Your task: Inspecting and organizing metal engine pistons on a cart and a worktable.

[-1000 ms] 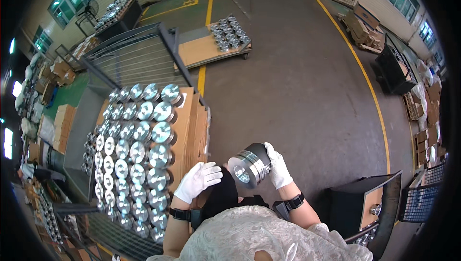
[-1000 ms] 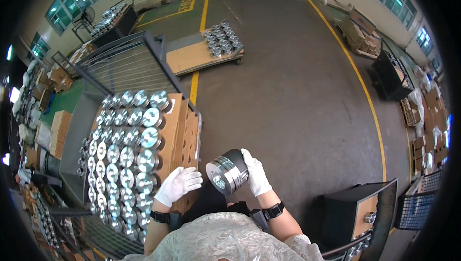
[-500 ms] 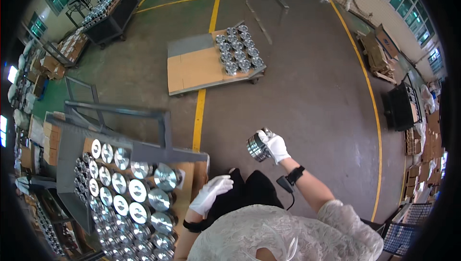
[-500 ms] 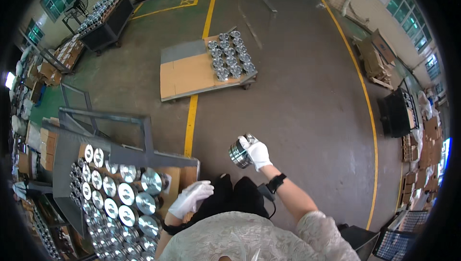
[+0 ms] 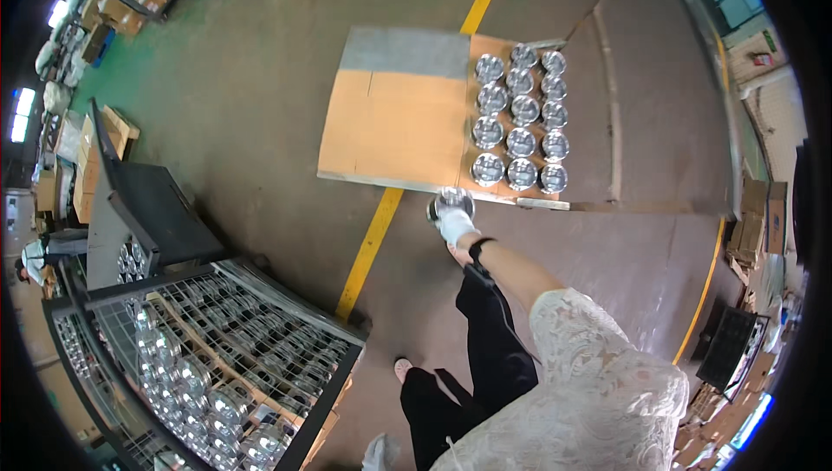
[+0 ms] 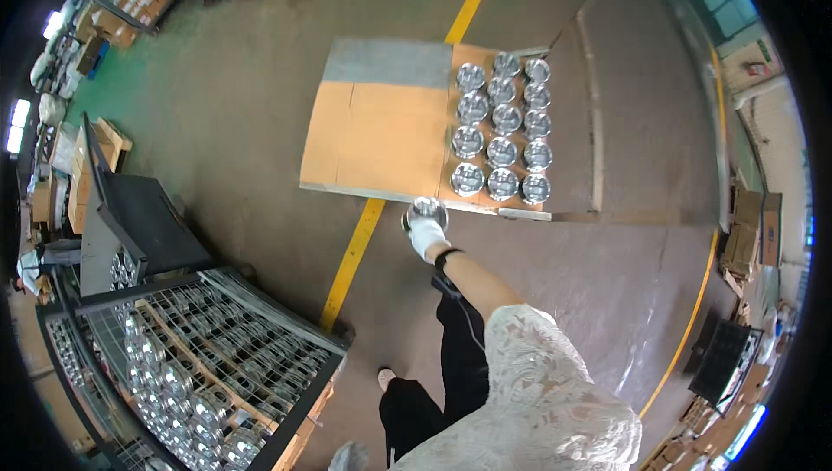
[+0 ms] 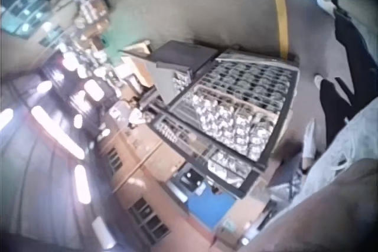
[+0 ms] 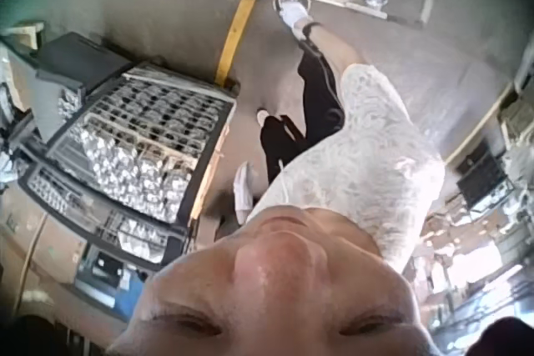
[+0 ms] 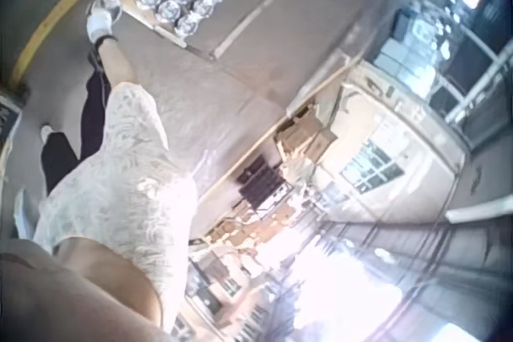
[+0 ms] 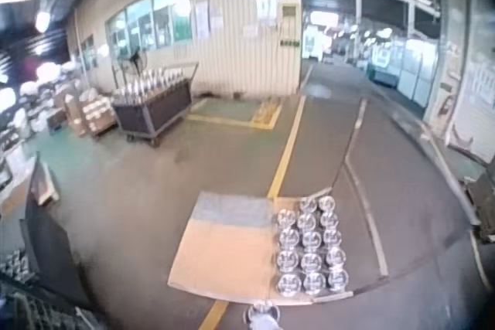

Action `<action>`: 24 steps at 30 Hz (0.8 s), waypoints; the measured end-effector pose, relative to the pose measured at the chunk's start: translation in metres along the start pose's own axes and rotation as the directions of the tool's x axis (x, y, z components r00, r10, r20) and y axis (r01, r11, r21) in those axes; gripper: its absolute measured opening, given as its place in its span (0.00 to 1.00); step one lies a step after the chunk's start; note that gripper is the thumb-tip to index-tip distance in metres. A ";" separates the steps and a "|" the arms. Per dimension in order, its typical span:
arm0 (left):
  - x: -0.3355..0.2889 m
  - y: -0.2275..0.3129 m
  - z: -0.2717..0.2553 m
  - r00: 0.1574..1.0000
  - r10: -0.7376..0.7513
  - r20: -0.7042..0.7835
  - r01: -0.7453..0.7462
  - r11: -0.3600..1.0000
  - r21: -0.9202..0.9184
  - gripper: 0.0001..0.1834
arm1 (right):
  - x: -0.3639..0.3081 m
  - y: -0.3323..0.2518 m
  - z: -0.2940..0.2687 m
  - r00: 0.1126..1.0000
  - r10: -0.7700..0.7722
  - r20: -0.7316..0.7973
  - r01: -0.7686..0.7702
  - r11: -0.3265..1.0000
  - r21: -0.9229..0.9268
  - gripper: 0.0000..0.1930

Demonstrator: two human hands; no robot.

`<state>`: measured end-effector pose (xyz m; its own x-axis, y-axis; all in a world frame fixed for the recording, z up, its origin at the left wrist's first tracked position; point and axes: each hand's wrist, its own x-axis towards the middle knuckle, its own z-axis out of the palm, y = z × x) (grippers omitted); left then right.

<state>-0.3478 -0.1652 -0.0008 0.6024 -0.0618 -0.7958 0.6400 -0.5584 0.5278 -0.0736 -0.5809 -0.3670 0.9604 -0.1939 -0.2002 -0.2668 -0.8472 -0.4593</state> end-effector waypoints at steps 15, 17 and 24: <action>0.075 0.127 0.114 0.839 -0.543 0.034 0.441 0.642 -0.628 0.23 | 0.169 0.163 0.117 0.982 0.179 0.061 -0.146 0.923 -0.355 0.06; 0.078 0.139 0.120 0.834 -0.552 0.028 0.447 0.645 -0.620 0.23 | 0.167 0.156 0.121 0.982 0.183 0.050 -0.154 0.921 -0.357 0.07; 0.055 0.142 0.123 0.857 -0.509 -0.080 0.374 0.720 -0.584 0.22 | 0.153 0.142 0.096 0.978 -0.137 -0.155 0.087 0.952 -0.293 0.16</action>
<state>-0.2829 -0.3497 -0.0062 0.2281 0.2973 -0.9271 0.9649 0.0580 0.2560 0.0278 -0.6838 -0.5464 0.9886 -0.1506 0.0015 -0.1472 -0.9685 -0.2007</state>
